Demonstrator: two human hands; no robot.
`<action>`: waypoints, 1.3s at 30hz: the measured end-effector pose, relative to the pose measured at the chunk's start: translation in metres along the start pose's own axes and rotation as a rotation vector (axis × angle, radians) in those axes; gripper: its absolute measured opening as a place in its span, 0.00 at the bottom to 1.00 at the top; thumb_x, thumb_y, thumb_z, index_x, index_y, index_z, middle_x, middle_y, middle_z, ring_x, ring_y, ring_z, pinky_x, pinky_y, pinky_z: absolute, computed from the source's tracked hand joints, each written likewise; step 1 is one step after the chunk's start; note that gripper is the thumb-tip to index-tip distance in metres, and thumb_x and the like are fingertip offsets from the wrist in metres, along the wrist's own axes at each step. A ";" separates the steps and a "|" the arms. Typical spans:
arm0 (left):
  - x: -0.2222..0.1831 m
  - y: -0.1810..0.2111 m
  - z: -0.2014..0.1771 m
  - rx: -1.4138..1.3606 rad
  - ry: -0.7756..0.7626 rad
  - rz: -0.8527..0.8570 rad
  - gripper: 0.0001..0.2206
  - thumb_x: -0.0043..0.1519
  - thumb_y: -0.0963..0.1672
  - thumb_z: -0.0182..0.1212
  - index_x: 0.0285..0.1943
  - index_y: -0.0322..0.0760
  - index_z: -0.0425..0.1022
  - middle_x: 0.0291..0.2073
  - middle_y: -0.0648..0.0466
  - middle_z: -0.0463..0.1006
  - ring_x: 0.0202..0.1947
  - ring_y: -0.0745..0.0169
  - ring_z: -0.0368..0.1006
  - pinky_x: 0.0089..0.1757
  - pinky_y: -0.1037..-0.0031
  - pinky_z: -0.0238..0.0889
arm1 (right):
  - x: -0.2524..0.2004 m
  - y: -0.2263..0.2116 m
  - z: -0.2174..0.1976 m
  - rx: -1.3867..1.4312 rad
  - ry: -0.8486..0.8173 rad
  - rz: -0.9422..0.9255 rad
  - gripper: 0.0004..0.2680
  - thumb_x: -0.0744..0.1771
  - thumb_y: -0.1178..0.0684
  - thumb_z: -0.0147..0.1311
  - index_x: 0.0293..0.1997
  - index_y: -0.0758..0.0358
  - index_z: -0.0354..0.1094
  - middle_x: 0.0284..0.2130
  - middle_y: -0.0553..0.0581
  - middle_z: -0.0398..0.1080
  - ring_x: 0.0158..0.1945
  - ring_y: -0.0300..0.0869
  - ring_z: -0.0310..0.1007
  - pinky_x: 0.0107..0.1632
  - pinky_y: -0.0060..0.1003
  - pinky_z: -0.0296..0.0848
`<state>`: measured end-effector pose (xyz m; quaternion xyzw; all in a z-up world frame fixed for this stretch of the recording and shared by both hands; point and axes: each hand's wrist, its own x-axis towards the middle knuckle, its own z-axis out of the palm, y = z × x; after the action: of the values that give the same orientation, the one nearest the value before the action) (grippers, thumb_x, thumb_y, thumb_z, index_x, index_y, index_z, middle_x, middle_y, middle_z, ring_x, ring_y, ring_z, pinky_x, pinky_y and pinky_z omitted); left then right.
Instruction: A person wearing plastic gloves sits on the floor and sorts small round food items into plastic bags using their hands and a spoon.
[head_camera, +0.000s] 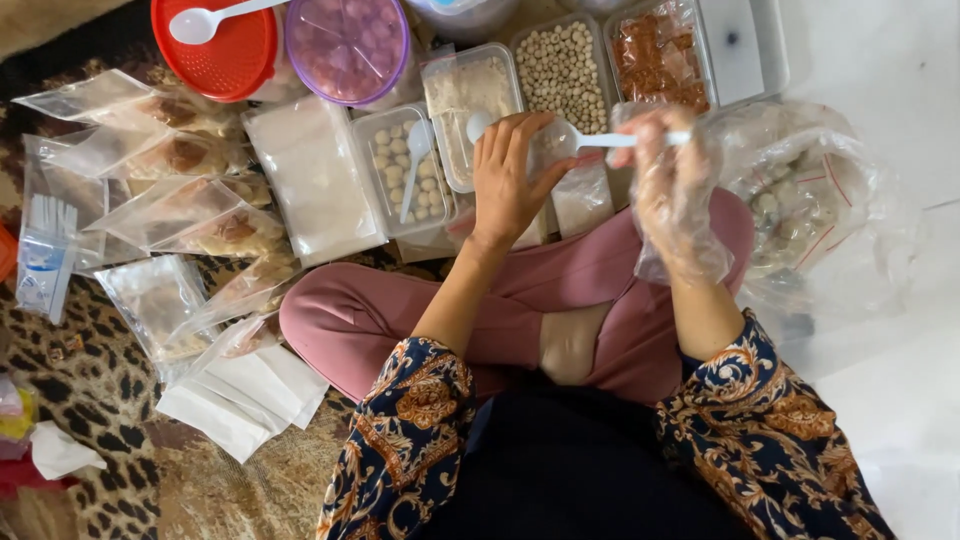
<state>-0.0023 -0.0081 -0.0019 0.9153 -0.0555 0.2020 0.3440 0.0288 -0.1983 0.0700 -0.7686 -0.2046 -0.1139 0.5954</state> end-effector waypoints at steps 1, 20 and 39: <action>0.001 0.002 0.000 0.002 0.018 0.003 0.25 0.63 0.58 0.62 0.62 0.46 0.67 0.53 0.57 0.75 0.53 0.58 0.71 0.51 0.66 0.64 | 0.002 -0.003 0.001 -0.117 -0.052 -0.146 0.12 0.77 0.51 0.35 0.50 0.69 0.62 0.35 0.63 0.72 0.29 0.43 0.76 0.28 0.31 0.75; -0.006 -0.037 -0.015 -1.520 0.060 -0.620 0.17 0.71 0.52 0.57 0.65 0.45 0.68 0.56 0.52 0.78 0.58 0.56 0.75 0.46 0.68 0.74 | -0.017 0.071 -0.013 0.163 0.086 0.128 0.09 0.77 0.52 0.40 0.56 0.68 0.63 0.50 0.64 0.71 0.40 0.43 0.74 0.46 0.33 0.80; 0.004 -0.031 -0.028 -0.851 -0.169 -0.479 0.23 0.64 0.50 0.66 0.62 0.40 0.65 0.53 0.50 0.69 0.42 0.63 0.72 0.37 0.74 0.81 | -0.027 0.151 0.005 0.618 -0.028 0.613 0.11 0.70 0.42 0.56 0.48 0.59 0.69 0.39 0.53 0.76 0.35 0.37 0.76 0.39 0.26 0.77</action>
<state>-0.0010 0.0338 0.0000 0.6937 0.0510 0.0020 0.7184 0.0723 -0.2295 -0.0737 -0.5809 0.0005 0.1451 0.8009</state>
